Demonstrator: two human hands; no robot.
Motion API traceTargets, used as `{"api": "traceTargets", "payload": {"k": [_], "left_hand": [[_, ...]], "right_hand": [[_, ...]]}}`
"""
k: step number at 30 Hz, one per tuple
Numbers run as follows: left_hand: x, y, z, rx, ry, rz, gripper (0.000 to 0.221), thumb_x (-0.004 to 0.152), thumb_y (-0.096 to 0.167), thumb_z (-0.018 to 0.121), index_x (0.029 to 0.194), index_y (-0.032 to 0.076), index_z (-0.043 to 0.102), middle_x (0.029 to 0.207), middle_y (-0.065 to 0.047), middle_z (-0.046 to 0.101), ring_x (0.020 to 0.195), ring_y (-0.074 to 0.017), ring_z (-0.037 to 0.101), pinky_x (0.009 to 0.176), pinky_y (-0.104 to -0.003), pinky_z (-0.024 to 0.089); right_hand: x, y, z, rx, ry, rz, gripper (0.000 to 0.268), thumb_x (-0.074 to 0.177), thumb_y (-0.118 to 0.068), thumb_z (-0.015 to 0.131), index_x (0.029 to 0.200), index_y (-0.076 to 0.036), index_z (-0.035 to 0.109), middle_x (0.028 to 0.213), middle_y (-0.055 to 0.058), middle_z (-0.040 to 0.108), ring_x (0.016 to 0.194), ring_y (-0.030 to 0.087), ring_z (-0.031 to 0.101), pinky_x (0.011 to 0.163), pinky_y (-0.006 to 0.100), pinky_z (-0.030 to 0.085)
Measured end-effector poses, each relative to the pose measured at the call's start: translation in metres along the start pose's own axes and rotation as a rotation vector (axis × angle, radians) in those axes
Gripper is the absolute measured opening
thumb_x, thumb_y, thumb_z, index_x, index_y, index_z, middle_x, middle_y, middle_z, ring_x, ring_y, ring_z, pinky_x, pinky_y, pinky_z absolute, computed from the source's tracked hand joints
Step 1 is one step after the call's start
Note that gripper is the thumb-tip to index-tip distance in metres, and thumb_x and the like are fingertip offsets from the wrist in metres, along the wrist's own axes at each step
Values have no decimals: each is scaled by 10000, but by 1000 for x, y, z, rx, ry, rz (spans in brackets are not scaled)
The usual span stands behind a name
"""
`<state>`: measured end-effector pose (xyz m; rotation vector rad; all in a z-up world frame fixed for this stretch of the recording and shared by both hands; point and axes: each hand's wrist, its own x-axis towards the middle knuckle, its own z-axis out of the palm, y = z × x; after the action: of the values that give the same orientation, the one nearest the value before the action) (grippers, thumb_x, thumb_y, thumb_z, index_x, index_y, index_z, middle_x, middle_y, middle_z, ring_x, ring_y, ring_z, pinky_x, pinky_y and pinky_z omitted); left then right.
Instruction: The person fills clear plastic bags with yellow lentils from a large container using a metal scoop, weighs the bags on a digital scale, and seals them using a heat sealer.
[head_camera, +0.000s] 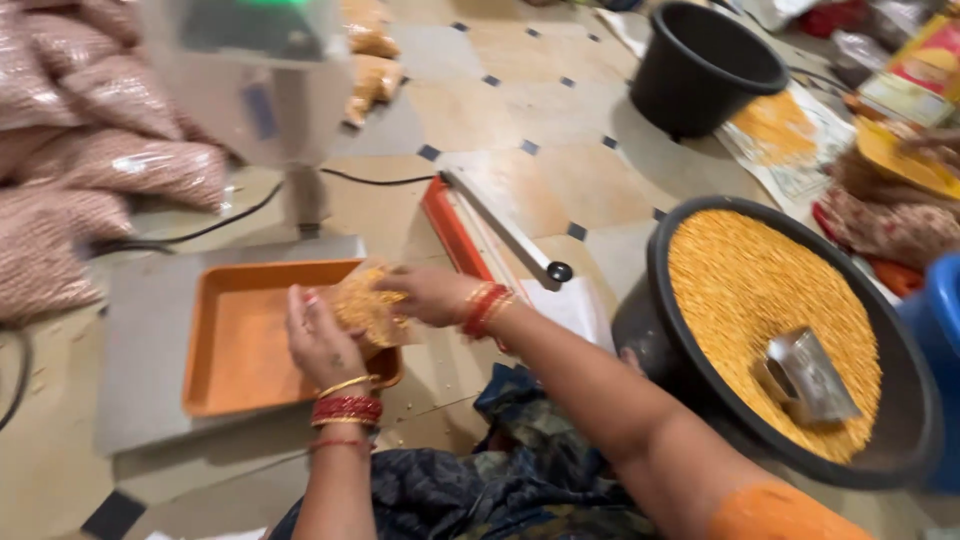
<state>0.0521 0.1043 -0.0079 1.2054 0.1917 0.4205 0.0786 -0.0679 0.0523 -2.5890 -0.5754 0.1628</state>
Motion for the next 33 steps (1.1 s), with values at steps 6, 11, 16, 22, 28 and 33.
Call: {"api": "traceTargets", "payload": {"k": [6,11,16,22,28,33], "left_hand": [[2,-6,-1,-43,-18,-70,493,1085,302,504,1468,-7,510,1323,-169,642,909,-154,681,565,-265,602],[0,-5,-1,-81,-18,-90,471,1086,290,511,1453,-5,521,1304,-148,641,935,-144,672,573,-264,604],[0,2,0,-100,-8,-91,458,1086,277,495,1448,-2,528,1306,-135,643,981,-147,676,591,-263,611],[6,-10,-7,-108,1,-54,469,1084,271,495,1463,-5,502,1346,-151,616,1048,-148,663,596,-259,616],[5,-4,-3,-101,40,-107,475,1057,267,499,1450,1,521,1332,-161,633,985,-167,673,570,-254,611],[9,-8,2,-110,51,-96,490,1046,268,505,1446,-13,515,1288,-162,661,931,-152,687,559,-253,608]], "right_hand": [[63,11,55,-167,-173,94,656,868,-389,696,1415,-67,530,1239,287,643,1157,436,610,1008,464,482],[53,11,44,-40,33,277,472,985,-421,605,1296,-68,645,1084,209,742,1026,367,721,933,453,542],[50,21,41,796,-102,508,284,956,-310,657,1122,-86,708,721,77,592,493,135,496,397,316,373],[-12,-9,-24,1481,-120,429,155,1019,-268,628,1062,-119,630,770,-27,566,465,7,347,369,177,216],[-161,57,-131,1590,360,374,102,1033,-226,615,1000,-131,632,702,-70,558,427,-25,389,359,129,270],[-317,130,-189,1000,793,634,186,1071,-315,567,1011,-146,612,704,-68,494,509,33,372,433,199,278]]}}
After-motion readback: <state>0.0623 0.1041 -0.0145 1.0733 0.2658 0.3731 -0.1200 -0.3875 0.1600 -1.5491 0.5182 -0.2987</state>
